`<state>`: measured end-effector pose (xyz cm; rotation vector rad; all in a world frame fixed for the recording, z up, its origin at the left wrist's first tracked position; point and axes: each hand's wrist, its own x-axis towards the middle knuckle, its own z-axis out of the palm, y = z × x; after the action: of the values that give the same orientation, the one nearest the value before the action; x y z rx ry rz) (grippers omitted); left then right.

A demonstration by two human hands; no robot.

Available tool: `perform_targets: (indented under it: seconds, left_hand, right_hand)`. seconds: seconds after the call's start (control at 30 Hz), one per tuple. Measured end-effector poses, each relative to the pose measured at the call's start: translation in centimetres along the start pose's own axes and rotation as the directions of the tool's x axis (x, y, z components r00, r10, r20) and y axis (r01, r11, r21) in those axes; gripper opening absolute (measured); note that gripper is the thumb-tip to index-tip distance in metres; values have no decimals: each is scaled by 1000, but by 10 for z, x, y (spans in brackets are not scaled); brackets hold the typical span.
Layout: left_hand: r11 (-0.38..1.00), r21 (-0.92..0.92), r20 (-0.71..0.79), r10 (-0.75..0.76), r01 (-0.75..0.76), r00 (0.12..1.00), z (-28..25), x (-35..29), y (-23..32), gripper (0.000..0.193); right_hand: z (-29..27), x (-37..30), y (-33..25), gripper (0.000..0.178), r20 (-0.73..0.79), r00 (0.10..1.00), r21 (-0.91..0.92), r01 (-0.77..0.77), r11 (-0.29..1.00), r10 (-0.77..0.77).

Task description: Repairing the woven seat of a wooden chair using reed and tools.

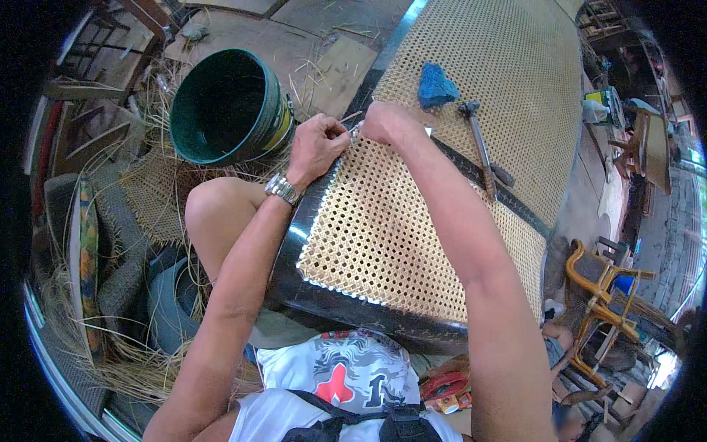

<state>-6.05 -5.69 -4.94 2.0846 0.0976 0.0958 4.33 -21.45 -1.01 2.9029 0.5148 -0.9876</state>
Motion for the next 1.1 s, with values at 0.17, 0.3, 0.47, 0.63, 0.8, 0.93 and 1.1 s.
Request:
perform_targets:
  seconds: [0.17, 0.3, 0.47, 0.63, 0.8, 0.93, 1.1]
  left_hand:
    - [994, 100, 5, 33, -34, 999, -1, 0, 0, 20]
    - [997, 62, 0, 45, -45, 999, 0, -1, -1, 19]
    - [996, 82, -8, 38, -38, 999, 0, -1, 0, 18]
    - [998, 42, -17, 47, -46, 999, 0, -1, 0, 17]
    - [1000, 12, -21, 17, -16, 1000, 2, 0, -1, 17]
    - [999, 22, -25, 35, -34, 999, 4, -1, -3, 18]
    - [1000, 2, -10, 17, -17, 1000, 6, 0, -5, 20]
  right_hand:
    - [-12, 10, 21, 47, 312, 941, 377, 4, 926, -131]
    - [-20, 16, 24, 48, 497, 866, 421, -190, 887, -50]
    - [-26, 13, 17, 43, 580, 814, 467, -314, 827, -19]
    - [-28, 13, 15, 46, 591, 807, 471, -348, 810, 3]
    - [-30, 16, 4, 47, 590, 804, 360, -345, 867, 74]
    - [-34, 16, -6, 34, 506, 854, 200, -250, 947, 119]
    - [-28, 17, -19, 15, 356, 930, -18, -92, 996, 92]
